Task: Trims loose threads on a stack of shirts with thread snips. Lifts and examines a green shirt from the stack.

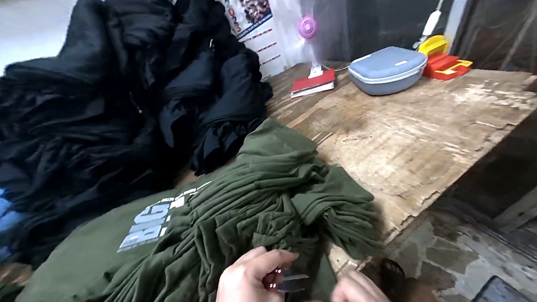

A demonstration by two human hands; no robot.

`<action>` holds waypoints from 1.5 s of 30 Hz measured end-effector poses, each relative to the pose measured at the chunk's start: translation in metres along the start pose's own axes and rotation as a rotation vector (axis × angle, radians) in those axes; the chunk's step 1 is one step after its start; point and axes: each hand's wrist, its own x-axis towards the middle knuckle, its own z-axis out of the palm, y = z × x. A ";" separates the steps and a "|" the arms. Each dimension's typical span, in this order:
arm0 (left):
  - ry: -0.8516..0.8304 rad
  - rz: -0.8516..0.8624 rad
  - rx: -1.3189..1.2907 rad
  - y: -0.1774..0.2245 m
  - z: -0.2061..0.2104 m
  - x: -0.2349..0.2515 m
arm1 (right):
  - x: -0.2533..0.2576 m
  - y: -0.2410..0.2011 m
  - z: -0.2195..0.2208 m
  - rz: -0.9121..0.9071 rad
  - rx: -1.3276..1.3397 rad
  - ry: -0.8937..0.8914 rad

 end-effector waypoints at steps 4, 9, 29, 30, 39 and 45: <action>-0.004 0.097 0.040 -0.007 0.001 -0.004 | 0.000 0.009 0.023 -0.036 -0.241 0.178; -0.077 0.284 0.189 -0.018 0.007 -0.017 | -0.024 0.022 -0.050 0.219 -0.492 0.012; -0.275 0.224 -0.117 -0.026 -0.015 -0.006 | 0.033 0.014 0.017 0.224 0.414 0.157; -0.276 0.229 -0.112 -0.027 -0.015 -0.006 | 0.032 0.016 0.015 0.203 0.364 0.121; -0.236 0.150 -0.106 -0.022 -0.014 -0.006 | 0.024 0.022 0.027 -0.074 -0.239 0.195; -0.204 0.134 -0.035 -0.011 -0.007 -0.008 | -0.002 0.035 -0.002 0.092 -0.327 0.382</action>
